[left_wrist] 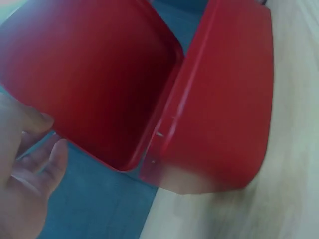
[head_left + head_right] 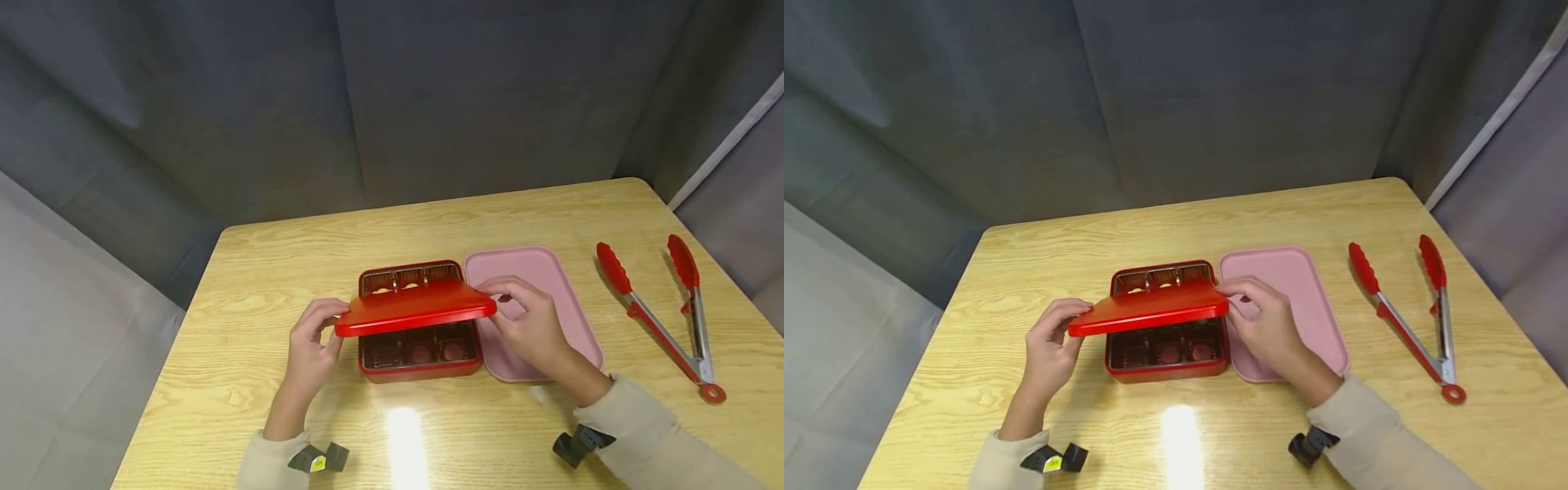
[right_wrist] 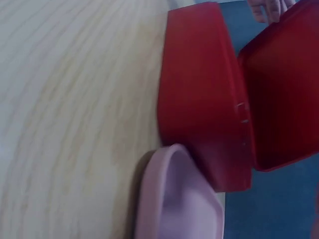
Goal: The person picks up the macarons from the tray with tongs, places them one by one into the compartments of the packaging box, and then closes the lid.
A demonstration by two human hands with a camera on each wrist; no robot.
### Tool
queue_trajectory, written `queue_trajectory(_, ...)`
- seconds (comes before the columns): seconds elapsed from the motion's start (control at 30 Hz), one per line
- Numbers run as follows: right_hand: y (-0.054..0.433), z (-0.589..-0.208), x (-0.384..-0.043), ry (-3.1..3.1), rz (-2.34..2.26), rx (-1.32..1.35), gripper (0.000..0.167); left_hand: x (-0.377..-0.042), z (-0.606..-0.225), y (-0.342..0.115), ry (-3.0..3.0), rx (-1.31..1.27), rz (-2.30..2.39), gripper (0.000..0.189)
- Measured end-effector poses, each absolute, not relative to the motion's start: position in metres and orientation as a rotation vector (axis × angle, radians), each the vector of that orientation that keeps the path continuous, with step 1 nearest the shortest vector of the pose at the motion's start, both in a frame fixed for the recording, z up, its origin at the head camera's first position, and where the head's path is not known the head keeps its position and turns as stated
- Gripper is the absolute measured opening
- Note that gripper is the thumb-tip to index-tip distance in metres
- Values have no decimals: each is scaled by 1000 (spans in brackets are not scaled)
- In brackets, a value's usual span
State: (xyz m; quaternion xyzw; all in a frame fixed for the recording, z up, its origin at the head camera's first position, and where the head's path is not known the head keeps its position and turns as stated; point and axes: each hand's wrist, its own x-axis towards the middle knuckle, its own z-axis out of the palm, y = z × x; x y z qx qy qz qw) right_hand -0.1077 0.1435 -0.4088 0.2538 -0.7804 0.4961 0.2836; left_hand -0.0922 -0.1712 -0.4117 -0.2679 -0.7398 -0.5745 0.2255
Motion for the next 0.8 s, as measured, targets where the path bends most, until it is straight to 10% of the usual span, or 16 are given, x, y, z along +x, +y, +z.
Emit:
queue_trajectory(0.2,147,-422,-113,-1976,1258,836,11,-101,-422,-172,-1942,-871,-1405,25)
queue_trajectory(0.37,146,-432,-120,-1960,1158,883,33,-112,-427,-171,-1866,-914,-1273,28)
queue_trajectory(0.8,148,-450,-142,-1993,902,922,24,-134,-465,-173,-1954,-853,-1159,26)
